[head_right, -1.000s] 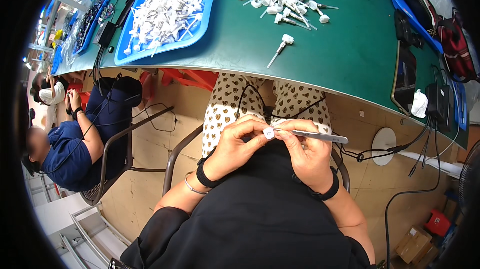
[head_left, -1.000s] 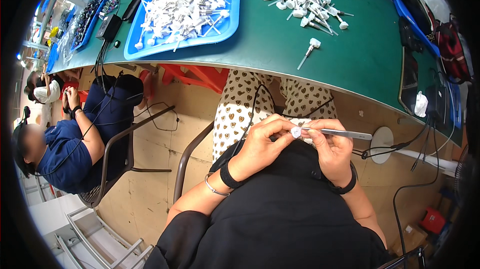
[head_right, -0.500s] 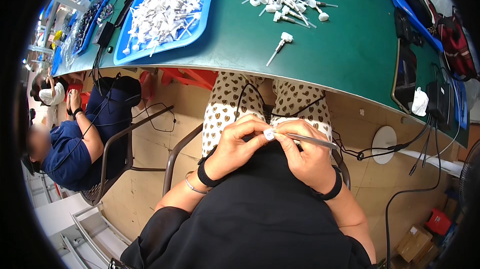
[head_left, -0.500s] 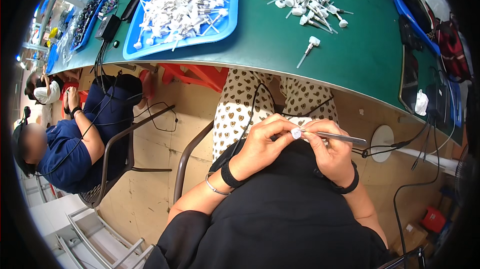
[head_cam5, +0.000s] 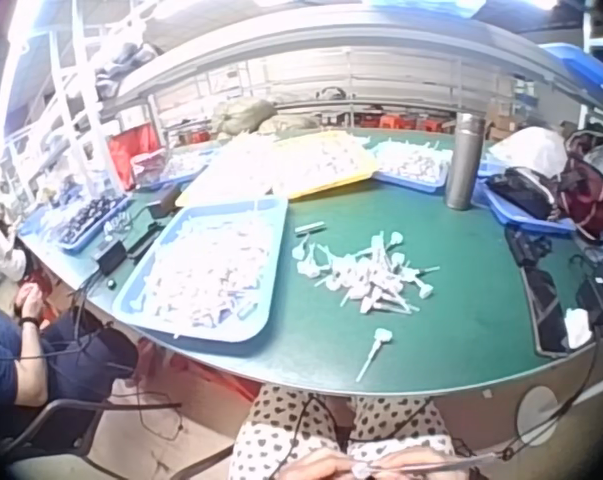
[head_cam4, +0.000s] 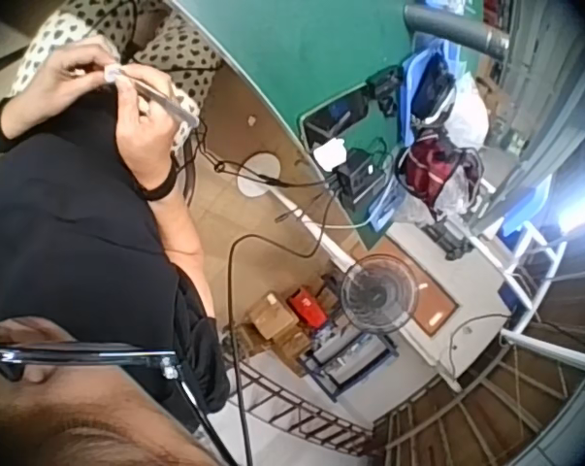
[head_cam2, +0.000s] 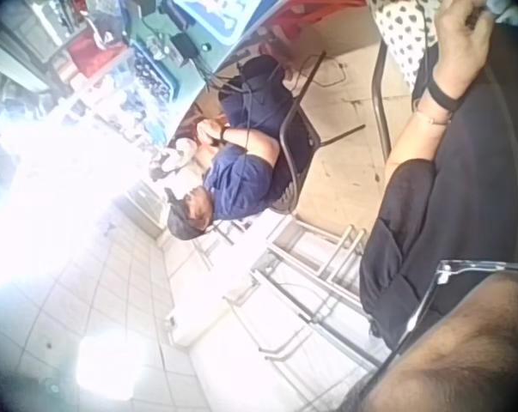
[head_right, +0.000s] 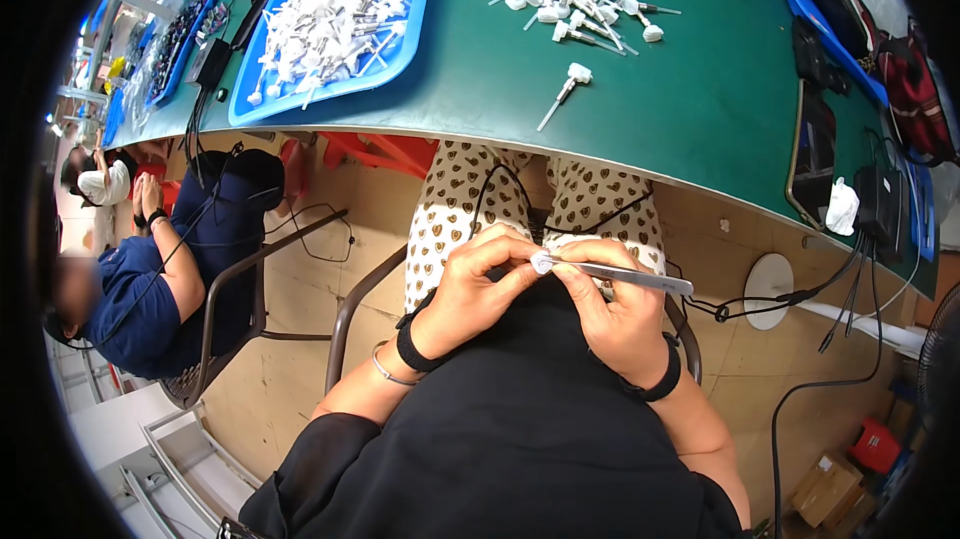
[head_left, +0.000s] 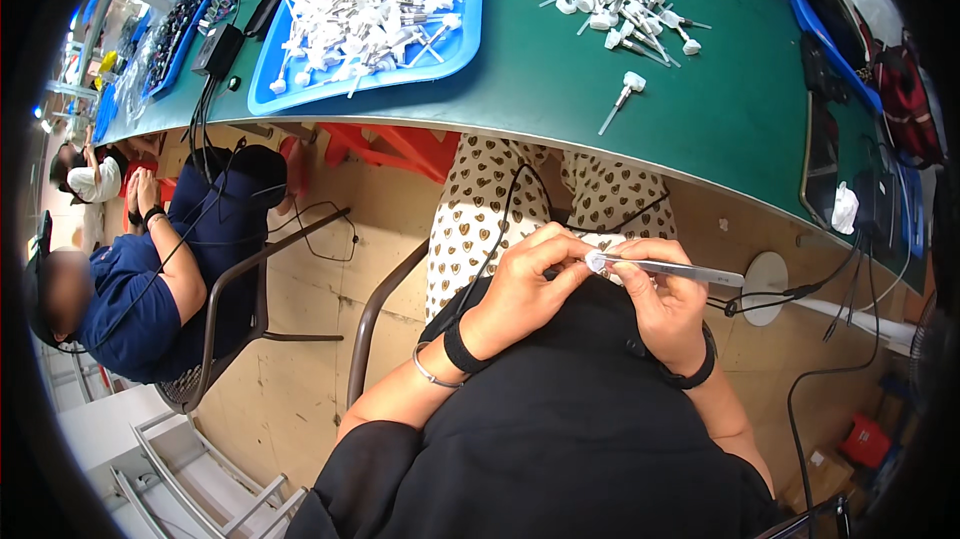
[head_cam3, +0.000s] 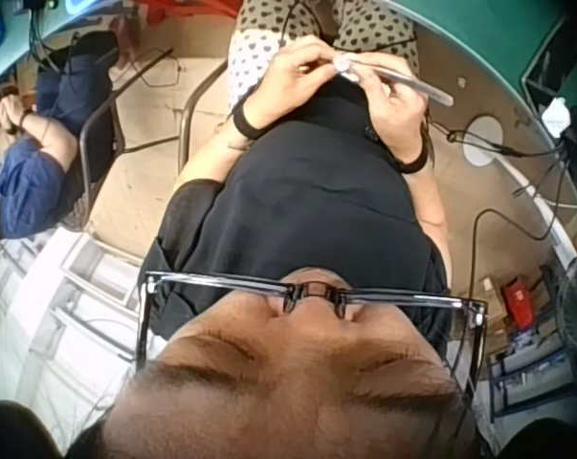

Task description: The person sits at a green workbench and uses tweezers to pick up small white plastic components from a blue tray. They manipulate the components with their hands and place them onto the table surface. The person repeats this process of picking, handling, and placing the components throughout the video.

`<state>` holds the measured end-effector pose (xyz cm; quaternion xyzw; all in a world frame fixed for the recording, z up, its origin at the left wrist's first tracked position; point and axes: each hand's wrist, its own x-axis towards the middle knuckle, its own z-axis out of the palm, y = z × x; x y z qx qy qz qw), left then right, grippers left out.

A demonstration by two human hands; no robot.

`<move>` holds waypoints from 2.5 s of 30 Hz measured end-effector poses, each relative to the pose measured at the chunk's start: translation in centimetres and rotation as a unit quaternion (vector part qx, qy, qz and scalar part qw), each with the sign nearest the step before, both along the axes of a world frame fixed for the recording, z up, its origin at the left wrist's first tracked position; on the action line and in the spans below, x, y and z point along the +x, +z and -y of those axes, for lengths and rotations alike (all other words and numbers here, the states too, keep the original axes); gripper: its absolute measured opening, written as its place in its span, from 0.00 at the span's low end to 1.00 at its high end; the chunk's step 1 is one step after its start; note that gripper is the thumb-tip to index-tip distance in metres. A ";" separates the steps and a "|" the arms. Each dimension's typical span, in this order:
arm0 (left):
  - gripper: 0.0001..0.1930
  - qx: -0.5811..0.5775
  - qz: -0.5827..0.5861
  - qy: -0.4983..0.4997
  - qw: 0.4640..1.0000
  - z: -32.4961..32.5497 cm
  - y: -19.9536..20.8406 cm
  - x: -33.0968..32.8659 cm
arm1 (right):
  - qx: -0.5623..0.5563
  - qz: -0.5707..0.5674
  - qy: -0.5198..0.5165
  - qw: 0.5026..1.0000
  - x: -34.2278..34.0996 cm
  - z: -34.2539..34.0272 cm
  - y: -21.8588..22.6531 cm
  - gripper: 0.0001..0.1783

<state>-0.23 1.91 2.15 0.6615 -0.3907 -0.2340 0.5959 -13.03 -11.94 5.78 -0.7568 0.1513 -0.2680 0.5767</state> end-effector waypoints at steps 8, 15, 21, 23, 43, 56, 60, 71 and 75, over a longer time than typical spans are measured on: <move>0.07 -0.007 0.021 0.017 1.000 0.2 0.2 -0.2 | -0.015 -0.004 0.004 1.000 0.1 0.0 0.3 0.06; 0.06 0.021 0.015 0.002 1.000 0.1 0.3 0.0 | -0.105 0.004 0.015 0.994 0.4 0.4 0.3 0.06; 0.06 0.028 -0.007 -0.003 1.000 0.1 0.4 0.0 | -0.045 0.003 0.017 0.999 0.1 0.4 0.0 0.05; 0.06 0.033 -0.021 -0.005 0.999 0.1 0.3 0.0 | 0.004 0.003 0.014 1.000 0.0 0.2 -0.2 0.05; 0.06 0.017 -0.060 -0.010 0.998 0.2 0.1 -0.1 | 0.028 0.030 0.003 0.999 0.0 -0.1 -0.2 0.04; 0.05 0.013 -0.058 -0.014 0.998 0.2 0.2 0.0 | 0.056 0.026 -0.003 0.998 0.0 -0.1 -0.6 0.05; 0.05 0.016 -0.055 -0.011 0.998 0.2 0.2 0.0 | 0.051 0.026 0.001 0.998 0.0 -0.1 -0.6 0.05; 0.05 0.018 -0.033 -0.013 0.999 0.2 0.4 0.0 | 0.064 0.026 -0.006 0.998 -0.1 -0.1 -0.8 0.06; 0.05 0.014 -0.027 -0.010 0.999 0.2 0.3 0.0 | 0.064 0.027 0.000 0.998 0.0 -0.1 -0.7 0.05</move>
